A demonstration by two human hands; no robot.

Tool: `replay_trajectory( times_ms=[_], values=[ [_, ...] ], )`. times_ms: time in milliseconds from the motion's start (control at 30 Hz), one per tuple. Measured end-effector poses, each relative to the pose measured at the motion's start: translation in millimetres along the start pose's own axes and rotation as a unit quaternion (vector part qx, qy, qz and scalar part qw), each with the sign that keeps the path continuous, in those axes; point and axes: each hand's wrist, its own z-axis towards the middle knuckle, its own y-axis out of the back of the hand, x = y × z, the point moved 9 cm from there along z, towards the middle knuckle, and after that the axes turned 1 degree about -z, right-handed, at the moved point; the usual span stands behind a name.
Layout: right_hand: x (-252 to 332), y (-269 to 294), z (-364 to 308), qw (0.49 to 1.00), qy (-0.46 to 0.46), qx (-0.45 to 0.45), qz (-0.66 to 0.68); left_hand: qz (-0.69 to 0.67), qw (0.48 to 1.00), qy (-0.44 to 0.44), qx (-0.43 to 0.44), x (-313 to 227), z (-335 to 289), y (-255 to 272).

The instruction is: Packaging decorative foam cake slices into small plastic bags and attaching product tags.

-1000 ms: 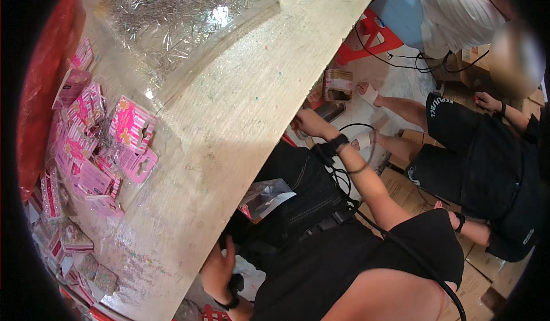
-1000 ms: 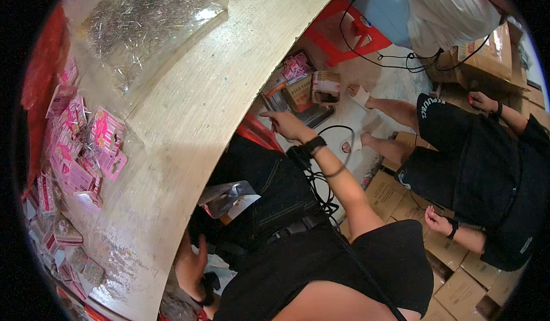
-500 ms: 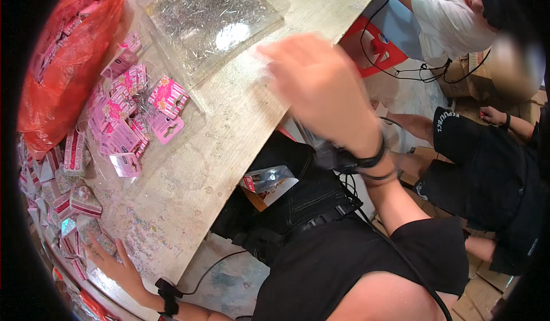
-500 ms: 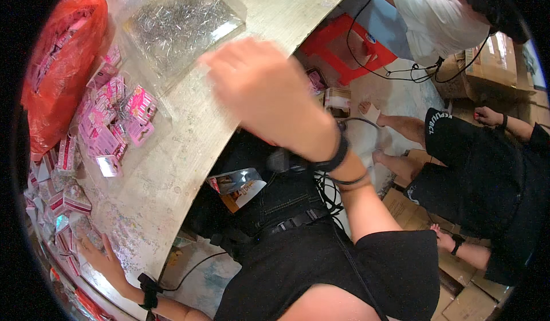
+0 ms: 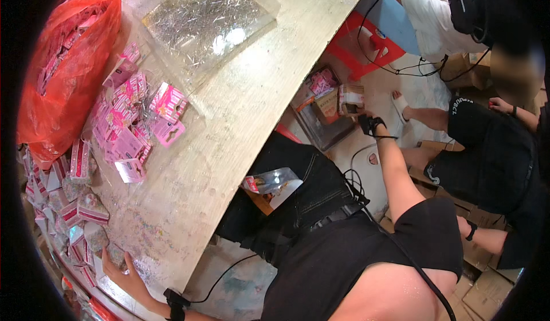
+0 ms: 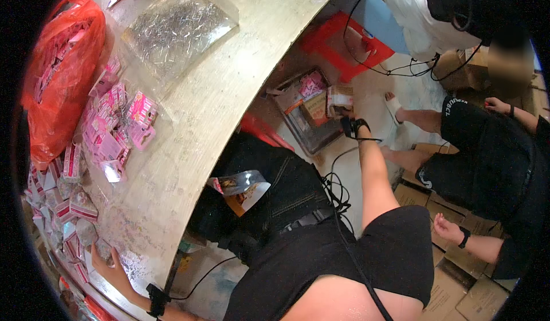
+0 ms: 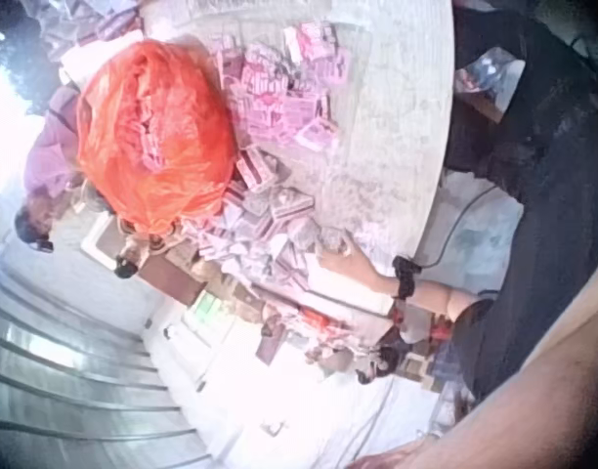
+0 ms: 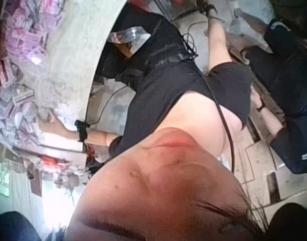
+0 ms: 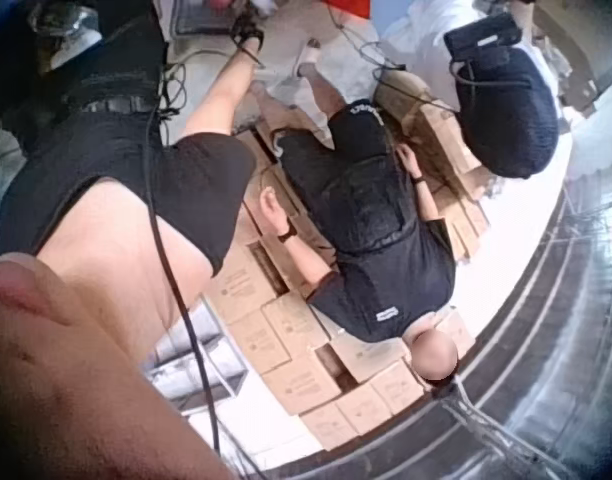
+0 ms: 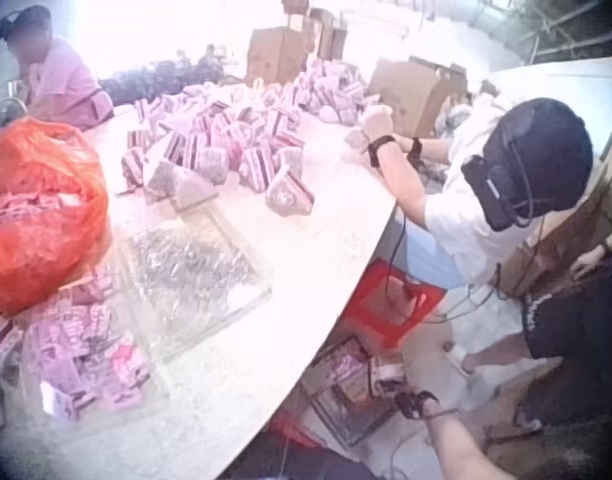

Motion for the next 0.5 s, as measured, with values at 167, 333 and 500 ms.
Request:
replay_trajectory(
  times_ms=[167, 333, 500],
  values=[
    [70, 23, -65, 0.983, 0.113, -0.139, -0.043, -0.006, 0.993, 0.119, 0.012, 3, -30, 39],
    [103, 69, -63, 0.990, 0.024, -0.086, 0.107, -0.254, 0.941, 0.190, -0.118, -41, -74, 40],
    [312, 192, -197, 0.981, 0.165, -0.098, 0.005, -0.421, 0.904, 0.080, 0.007, -143, -74, -7]
  ],
)
